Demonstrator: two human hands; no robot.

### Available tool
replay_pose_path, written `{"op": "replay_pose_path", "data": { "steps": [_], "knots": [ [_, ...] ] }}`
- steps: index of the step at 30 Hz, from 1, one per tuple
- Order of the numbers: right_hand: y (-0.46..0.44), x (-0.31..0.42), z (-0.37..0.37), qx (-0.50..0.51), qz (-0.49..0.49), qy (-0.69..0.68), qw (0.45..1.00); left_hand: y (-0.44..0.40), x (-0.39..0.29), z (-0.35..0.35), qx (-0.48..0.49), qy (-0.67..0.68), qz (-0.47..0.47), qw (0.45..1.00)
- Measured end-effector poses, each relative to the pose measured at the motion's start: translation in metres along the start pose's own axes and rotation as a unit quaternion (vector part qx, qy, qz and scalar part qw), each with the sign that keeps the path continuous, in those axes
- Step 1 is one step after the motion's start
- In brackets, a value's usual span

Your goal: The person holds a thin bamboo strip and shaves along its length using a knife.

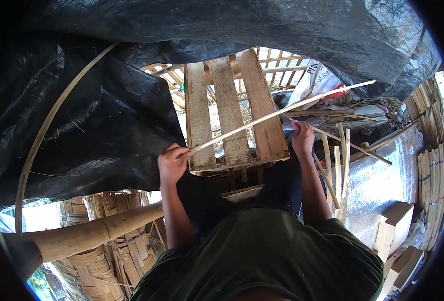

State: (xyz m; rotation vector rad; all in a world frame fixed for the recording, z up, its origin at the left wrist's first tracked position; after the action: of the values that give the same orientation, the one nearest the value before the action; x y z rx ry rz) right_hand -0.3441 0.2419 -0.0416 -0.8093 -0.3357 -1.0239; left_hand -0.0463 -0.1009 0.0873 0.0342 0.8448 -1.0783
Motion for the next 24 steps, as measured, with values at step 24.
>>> {"op": "replay_pose_path", "data": {
  "steps": [24],
  "knots": [
    [-0.035,0.076,-0.014,0.160,0.028,-0.037,0.986,0.036,0.097,0.053,0.065,-0.082,0.088,0.991]
  ]
}}
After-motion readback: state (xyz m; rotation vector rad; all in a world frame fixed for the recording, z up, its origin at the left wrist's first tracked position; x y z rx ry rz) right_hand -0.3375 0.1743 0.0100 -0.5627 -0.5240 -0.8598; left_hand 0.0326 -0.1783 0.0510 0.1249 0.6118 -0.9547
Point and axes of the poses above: each hand's wrist, its own y-axis away from the middle knuckle, its own z-axis out of the back of the hand, x = y × z, the point moved 10 cm from there along -y, towards the middle knuckle
